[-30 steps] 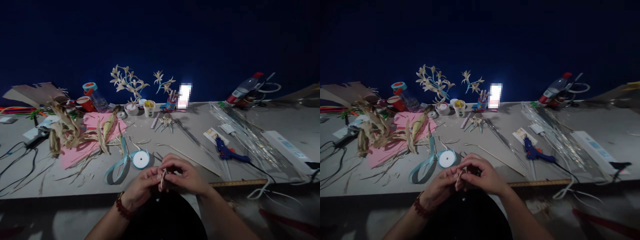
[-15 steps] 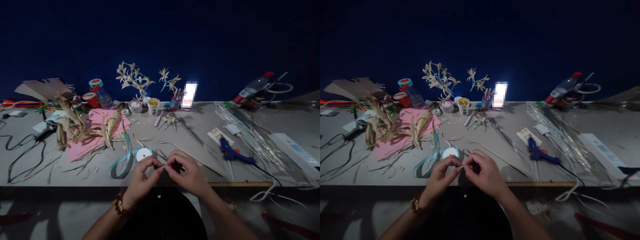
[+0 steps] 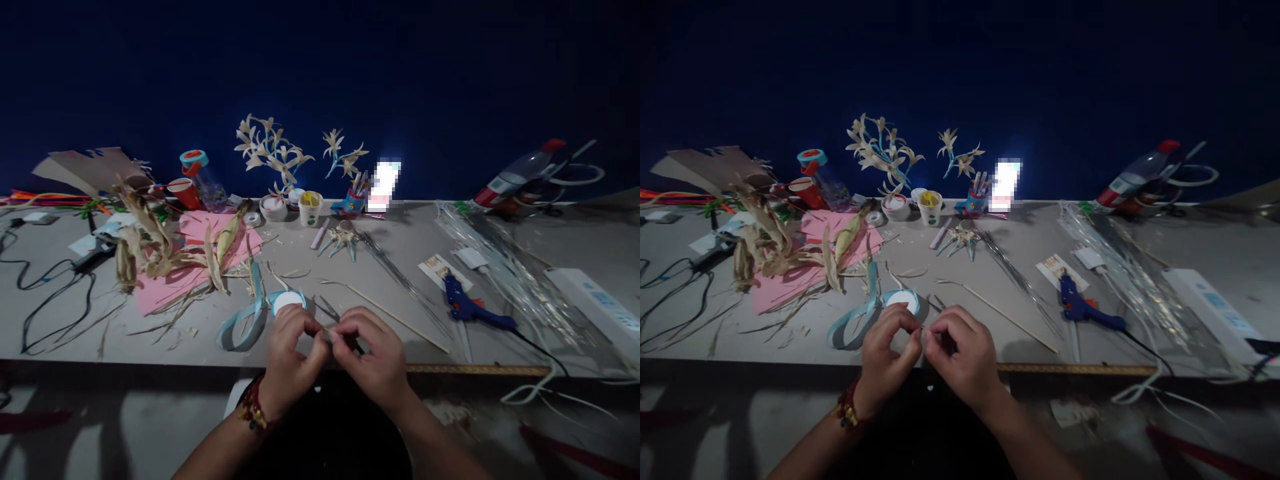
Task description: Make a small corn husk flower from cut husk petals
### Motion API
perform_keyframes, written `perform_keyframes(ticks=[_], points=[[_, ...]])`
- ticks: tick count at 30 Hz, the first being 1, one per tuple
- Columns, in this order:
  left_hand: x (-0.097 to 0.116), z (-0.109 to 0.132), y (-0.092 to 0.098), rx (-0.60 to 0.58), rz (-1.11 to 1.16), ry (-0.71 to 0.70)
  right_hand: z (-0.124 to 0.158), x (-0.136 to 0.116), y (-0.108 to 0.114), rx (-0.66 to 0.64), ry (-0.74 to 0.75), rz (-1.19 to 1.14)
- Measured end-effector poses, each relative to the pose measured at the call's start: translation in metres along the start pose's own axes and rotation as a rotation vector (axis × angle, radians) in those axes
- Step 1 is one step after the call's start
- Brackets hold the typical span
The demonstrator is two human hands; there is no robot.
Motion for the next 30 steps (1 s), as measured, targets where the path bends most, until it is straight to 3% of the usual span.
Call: perform_keyframes(ticks=[5,8,10,14,18,22,30], points=[[-0.019,0.004,0.014,0.066,-0.023,0.093,0.002,0.004,0.020,0.164,-0.031,-0.025],[-0.017,0.000,0.007,-0.039,0.140,0.164,0.000,0.005,0.020,0.129,-0.052,-0.038],[-0.004,-0.006,-0.001,-0.117,0.197,0.122,-0.001,0.004,0.016,0.102,-0.057,-0.037],[0.013,-0.016,-0.008,-0.109,0.127,0.012,0.001,0.000,0.011,0.092,-0.020,0.003],[0.006,-0.015,-0.007,-0.060,0.039,-0.022,0.005,-0.002,0.017,0.143,0.051,0.046],[-0.007,-0.011,0.004,0.004,0.014,0.064,0.006,0.002,0.031,0.251,0.035,0.019],[0.020,-0.021,-0.008,-0.104,0.043,-0.080,0.001,0.006,0.019,0.162,-0.028,-0.017]])
Point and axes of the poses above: each hand's wrist, its own z-axis away from the middle knuckle, its own y-axis out of the back of the hand, x = y × z, the point moved 8 cm from there along -z, towards the middle knuckle, and after that the axes turned 9 degrees about -y, right-handed, at the moved point
